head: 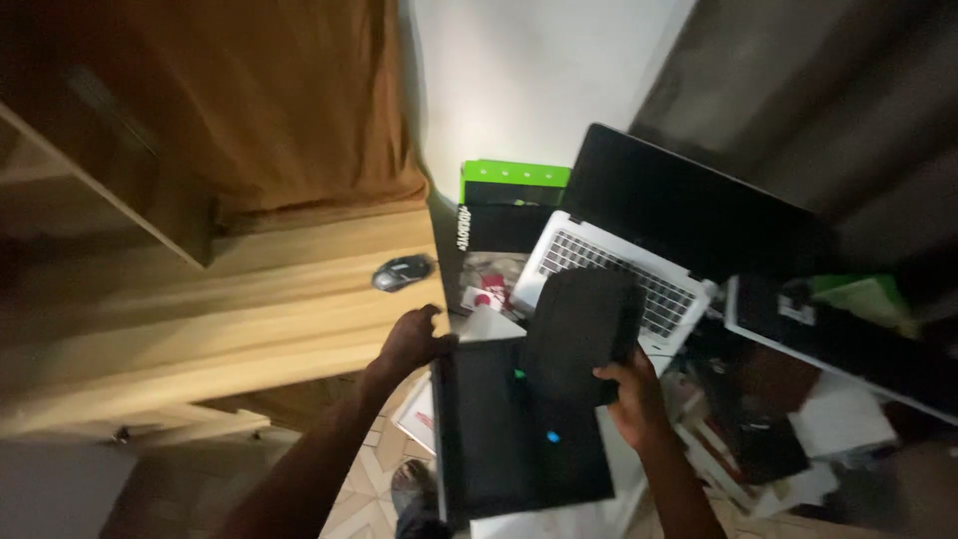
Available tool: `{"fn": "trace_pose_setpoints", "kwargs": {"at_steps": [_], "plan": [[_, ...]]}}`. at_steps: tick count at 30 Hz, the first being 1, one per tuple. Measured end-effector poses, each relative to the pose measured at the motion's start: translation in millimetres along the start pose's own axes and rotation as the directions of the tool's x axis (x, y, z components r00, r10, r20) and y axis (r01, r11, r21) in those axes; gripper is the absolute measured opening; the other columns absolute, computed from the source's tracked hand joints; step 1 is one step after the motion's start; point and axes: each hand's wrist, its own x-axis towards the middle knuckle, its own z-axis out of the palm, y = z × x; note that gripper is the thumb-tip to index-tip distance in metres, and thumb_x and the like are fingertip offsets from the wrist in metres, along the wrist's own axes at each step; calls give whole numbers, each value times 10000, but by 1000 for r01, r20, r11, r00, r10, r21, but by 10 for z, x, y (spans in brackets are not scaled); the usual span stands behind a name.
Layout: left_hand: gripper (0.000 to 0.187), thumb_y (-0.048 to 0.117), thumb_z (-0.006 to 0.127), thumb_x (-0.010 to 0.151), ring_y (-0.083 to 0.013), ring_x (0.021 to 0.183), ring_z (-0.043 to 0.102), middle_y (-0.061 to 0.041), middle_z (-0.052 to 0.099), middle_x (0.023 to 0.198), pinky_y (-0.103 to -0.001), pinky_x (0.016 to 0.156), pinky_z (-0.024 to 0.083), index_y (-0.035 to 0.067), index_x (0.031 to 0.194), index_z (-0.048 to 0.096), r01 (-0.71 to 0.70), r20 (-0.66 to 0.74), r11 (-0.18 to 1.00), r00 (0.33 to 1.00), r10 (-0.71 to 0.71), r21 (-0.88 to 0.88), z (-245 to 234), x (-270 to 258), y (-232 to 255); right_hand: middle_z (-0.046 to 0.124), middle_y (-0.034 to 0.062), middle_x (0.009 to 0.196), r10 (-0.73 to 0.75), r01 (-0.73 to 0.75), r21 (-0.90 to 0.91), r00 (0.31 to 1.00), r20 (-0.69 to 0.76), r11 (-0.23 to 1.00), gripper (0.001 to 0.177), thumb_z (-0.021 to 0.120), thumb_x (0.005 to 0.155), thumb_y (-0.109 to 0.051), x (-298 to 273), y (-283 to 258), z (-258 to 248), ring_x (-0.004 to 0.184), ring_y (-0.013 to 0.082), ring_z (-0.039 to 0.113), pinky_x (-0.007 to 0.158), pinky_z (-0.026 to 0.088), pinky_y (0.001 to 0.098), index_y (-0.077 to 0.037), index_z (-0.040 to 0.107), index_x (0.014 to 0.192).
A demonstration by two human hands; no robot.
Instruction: Cleaning a board game board and its container using a cloth.
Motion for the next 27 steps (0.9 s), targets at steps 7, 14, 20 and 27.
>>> {"fn": "trace_pose_setpoints", "kwargs": {"at_steps": [7, 14, 20, 27], "plan": [[771, 465, 871, 704, -547, 967, 584, -325, 590, 1115, -593, 755, 509, 8, 1253, 582, 55, -54, 952, 998, -41, 302, 577, -884, 20, 530, 139, 1498, 64, -71, 133, 996, 61, 989, 820, 747, 734, -8, -255, 214, -1240, 1370, 352, 507, 1094, 465, 514, -111, 475, 1500], [427, 201, 741, 782, -383, 759, 599, -211, 613, 899, -497, 623, 510, 16, 1122, 562, 436, -151, 878, 871, -467, -198, 727, -991, 3, 533, 168, 1496, 162, -203, -207, 966, -200, 957, 864, 752, 702, -153, -616, -169, -1055, 1356, 393, 511, 1062, 467, 574, -120, 464, 1516], [96, 67, 595, 895, -201, 499, 537, -73, 571, 660, -351, 407, 409, 7, 939, 656, 341, 79, 521, 884, -460, -782, 368, -1243, 254, 493, 181, 1529, -10, -217, -569, 930, -368, 793, 915, 715, 731, -191, -276, 232, -1908, 1352, 399, 513, 1088, 433, 545, -117, 381, 1580], [169, 80, 595, 928, -202, 512, 552, -92, 602, 658, -349, 425, 422, -42, 857, 688, 348, -32, 524, 809, -586, -778, -120, -1518, 348, 525, 252, 1462, -68, 52, -376, 997, -30, 925, 918, 721, 657, -82, 349, 1104, -2730, 1318, 430, 516, 1023, 466, 525, -47, 430, 1527]]}}
